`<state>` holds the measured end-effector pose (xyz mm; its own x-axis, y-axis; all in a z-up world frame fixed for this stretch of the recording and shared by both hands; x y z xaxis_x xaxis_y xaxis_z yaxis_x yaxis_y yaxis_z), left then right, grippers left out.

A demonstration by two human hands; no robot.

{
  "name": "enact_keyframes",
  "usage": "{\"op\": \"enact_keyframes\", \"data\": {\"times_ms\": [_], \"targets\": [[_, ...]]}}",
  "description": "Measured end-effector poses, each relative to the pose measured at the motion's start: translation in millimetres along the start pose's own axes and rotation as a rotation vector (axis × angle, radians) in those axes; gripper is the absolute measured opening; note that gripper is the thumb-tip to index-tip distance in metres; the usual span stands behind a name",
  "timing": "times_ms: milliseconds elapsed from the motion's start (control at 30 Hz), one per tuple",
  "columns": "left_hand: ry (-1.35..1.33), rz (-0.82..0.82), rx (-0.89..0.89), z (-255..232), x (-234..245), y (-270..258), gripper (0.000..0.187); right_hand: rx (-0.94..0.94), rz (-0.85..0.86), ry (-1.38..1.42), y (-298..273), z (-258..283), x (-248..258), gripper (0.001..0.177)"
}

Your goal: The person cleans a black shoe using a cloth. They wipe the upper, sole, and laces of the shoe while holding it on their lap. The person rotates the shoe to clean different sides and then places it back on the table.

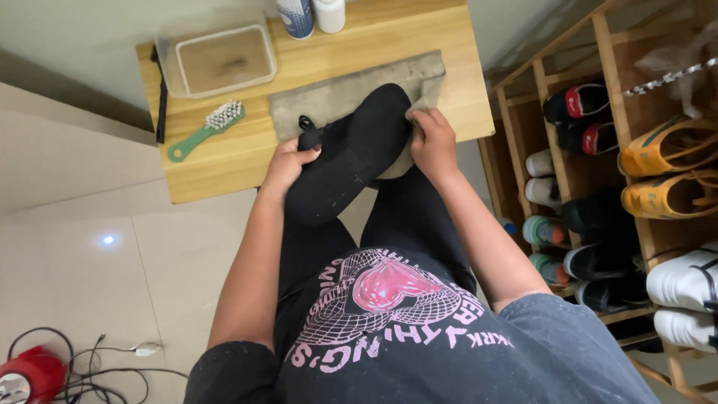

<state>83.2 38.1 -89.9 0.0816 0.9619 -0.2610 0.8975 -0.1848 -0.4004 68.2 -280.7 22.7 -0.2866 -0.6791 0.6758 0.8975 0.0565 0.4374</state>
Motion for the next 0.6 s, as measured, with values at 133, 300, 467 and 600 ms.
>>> {"op": "enact_keyframes", "data": {"times_ms": [133,300,467,600], "targets": [[-0.022,-0.001,-0.005,3.2,-0.4,4.3,0.018,-0.115,-0.065,0.11,4.5,-16.1,1.6,0.025],[0.012,0.008,-0.014,-0.6,-3.9,3.2,0.018,-0.186,-0.073,0.173,17.8,-17.4,-7.0,0.022],[-0.014,0.005,0.012,9.7,-0.3,10.1,0.017,-0.155,-0.018,0.074,19.2,-20.2,-10.3,0.024],[-0.021,0.006,0.016,19.4,2.7,17.3,0.018,-0.149,0.076,-0.062,14.7,-27.1,-14.1,0.024]]}}
Point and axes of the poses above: each hand's wrist, its own y-axis towards the middle knuckle, its own x-axis out of the back of the hand, z = x × y, the point moved 8 cm from there along y, towards the middle knuckle, and after that the axes turned 2 degrees about z, right-handed, at the moved point
